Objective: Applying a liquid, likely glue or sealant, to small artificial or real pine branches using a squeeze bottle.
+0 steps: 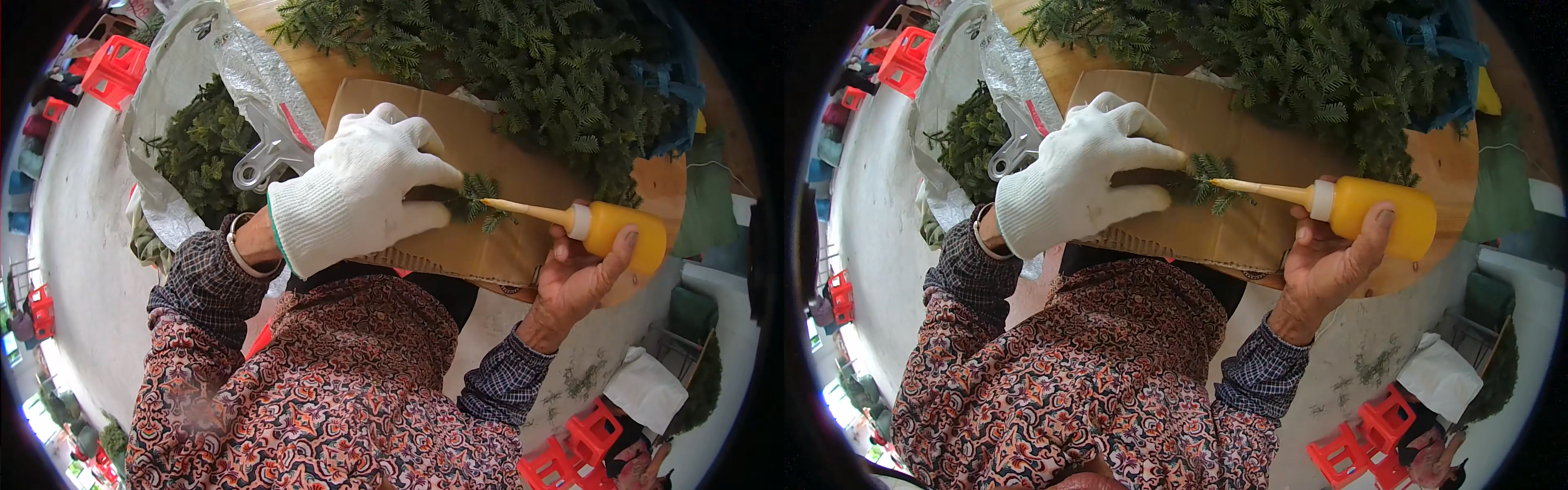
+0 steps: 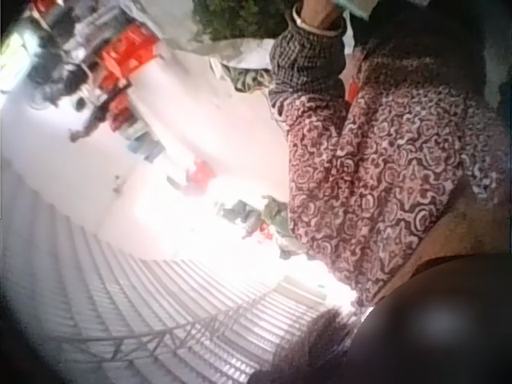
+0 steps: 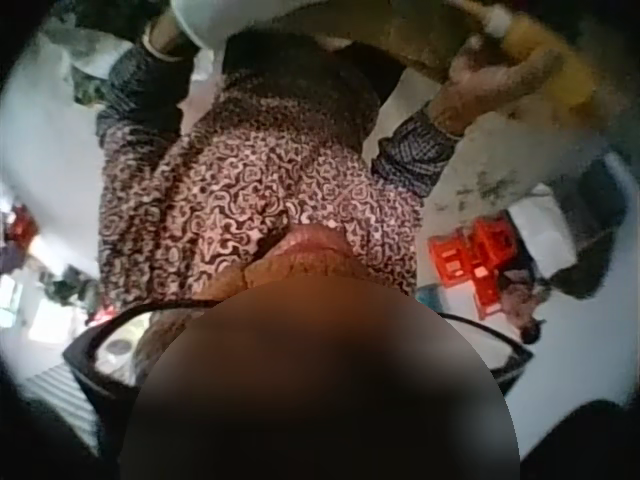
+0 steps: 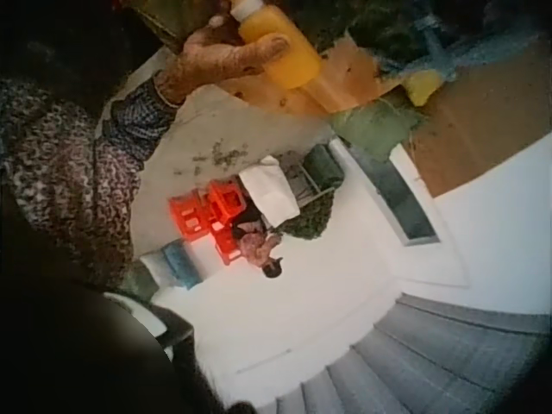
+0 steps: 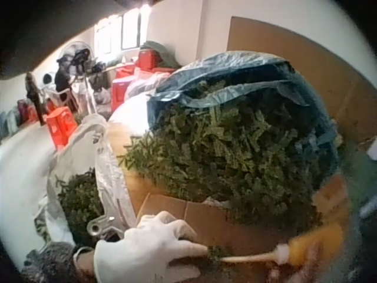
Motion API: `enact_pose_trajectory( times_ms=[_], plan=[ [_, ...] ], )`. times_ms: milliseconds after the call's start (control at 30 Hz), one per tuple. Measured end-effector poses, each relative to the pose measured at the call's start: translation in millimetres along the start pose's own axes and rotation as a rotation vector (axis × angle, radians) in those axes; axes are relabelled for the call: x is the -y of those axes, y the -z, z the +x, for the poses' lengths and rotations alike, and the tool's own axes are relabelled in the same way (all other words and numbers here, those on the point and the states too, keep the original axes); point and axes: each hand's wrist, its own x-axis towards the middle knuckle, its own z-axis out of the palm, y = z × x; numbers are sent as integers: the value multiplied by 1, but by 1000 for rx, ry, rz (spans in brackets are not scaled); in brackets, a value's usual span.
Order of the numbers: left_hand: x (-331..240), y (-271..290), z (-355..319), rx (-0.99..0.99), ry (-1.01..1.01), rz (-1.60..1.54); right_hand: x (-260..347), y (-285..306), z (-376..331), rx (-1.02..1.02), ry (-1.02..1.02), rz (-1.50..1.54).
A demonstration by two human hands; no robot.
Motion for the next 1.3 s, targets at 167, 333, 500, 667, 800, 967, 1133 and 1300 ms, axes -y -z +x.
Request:
enact_pose_trajectory(
  times_ms=[167, 333, 500, 667, 800, 967, 1133, 1300],
  plan=[
    [-7, -12, 5, -36, 19, 95, 2, 2, 1, 3, 6, -26],
    [-6, -14, 5, -56, 5, 125, 4, 7, 1, -17, -3, -27],
    [-5, -14, 5, -63, 3, 115, 6, 11, 0, -39, -10, -9],
    [-5, -15, 4, -64, 1, 108, 6, 15, -1, -57, 11, 4],
    [-7, -15, 4, -63, 4, 103, 8, 19, -1, -67, 32, 10],
    [-9, -13, 3, -61, 21, 98, 11, 22, -3, -94, 58, 3],
    [-9, -15, 3, -68, 25, 84, 13, 26, -6, -138, 88, -25],
    [-7, -17, 2, -71, 19, 67, 16, 33, -9, -156, 98, -13]
  ],
)
